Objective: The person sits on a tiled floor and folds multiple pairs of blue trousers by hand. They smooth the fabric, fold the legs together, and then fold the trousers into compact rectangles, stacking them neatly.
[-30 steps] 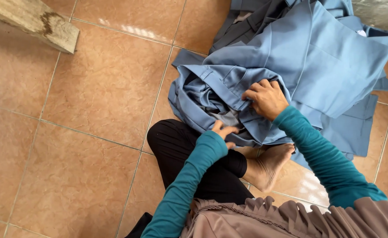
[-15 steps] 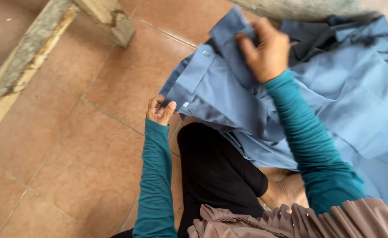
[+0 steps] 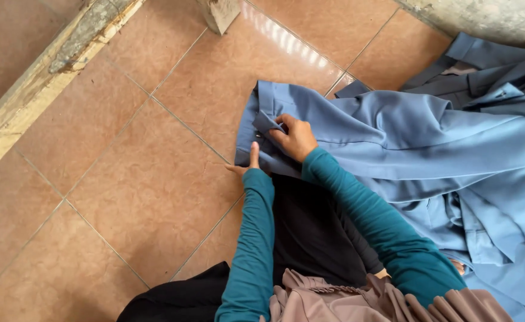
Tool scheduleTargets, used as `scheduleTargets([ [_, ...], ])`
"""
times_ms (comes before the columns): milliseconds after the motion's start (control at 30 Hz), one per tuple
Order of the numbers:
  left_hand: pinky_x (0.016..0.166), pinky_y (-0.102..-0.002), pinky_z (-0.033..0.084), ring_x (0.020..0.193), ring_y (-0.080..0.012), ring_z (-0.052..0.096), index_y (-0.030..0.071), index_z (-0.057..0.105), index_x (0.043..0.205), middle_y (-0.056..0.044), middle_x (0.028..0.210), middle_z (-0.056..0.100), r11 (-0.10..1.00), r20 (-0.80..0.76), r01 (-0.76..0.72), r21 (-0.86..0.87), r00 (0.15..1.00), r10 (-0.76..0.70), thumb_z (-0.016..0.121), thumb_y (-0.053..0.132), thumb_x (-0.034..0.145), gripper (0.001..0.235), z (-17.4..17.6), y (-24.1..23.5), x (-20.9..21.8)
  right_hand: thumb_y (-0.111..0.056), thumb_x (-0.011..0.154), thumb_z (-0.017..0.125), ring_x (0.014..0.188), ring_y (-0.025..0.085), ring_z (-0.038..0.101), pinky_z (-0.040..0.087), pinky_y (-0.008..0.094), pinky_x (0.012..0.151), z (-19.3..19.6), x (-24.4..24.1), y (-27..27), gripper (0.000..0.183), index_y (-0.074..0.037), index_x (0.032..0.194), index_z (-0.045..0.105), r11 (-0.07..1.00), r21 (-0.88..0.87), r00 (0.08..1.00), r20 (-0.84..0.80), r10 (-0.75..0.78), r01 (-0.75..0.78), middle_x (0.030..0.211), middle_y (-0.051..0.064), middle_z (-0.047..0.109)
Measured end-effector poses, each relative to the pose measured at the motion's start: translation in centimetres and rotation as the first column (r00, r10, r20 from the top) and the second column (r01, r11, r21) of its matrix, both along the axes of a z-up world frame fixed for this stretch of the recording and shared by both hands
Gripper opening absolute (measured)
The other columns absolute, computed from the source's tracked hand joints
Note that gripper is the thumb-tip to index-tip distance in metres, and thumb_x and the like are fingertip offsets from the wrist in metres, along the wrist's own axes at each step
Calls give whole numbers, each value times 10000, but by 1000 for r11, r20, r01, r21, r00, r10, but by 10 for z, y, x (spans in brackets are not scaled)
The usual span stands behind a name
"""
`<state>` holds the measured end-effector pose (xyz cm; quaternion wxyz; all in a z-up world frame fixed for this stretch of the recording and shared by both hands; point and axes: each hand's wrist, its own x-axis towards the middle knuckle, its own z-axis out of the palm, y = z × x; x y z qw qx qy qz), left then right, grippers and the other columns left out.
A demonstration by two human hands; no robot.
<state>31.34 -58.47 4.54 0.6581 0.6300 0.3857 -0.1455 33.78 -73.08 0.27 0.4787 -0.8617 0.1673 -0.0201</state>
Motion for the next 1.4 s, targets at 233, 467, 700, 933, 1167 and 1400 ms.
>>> scheduleTargets([
  [233,822,-518,552,916,-424,679,-43,664,1180,-290,1140,669,674,14,-276,-685,920,391,742,70,682,516,-57,10,39,-278,912,748,868,240,760,610,399,743,68,-9,44,202,-213,1101,722,985,159,960,258,-111,71,891,58,785],
  [467,1195,-490,387,1351,-346,507,121,497,1480,-144,1533,480,546,132,-114,-830,911,390,566,741,880,865,-69,54,60,-380,1029,598,1157,367,668,528,551,973,55,-16,78,370,-206,1354,628,942,-98,896,290,337,-322,1246,107,715],
  [700,1145,-424,465,1308,-370,568,-128,519,1400,-304,1399,566,968,-188,190,-164,957,-220,927,512,723,1017,-251,72,53,-510,1006,556,1432,338,415,229,732,1128,-7,-55,2,508,-341,1483,511,787,-571,865,-492,-100,-234,1506,49,530],
  [933,1207,-388,402,1409,-322,487,-87,487,1455,-239,1502,507,970,-204,217,106,960,-192,803,676,770,1073,-229,102,114,-565,1062,395,1577,221,162,122,857,1088,-46,3,8,568,-444,1602,266,863,-349,698,-716,5,-364,1717,30,216],
  [1167,1075,-388,513,1282,-326,600,-53,586,1358,-223,1359,622,968,32,-251,17,968,250,850,405,866,722,-250,202,100,-523,1037,516,1585,329,-108,159,847,1088,-63,61,116,778,-373,1659,74,722,-371,690,-696,199,-583,1742,48,-95],
  [1400,931,-383,591,1096,-264,698,13,609,1310,-154,1228,694,822,-106,-453,346,851,514,724,752,836,886,-196,300,48,-485,1036,530,1586,339,-72,87,805,1136,-52,57,234,794,-326,1668,78,546,-469,709,-578,405,-694,1746,75,-37],
])
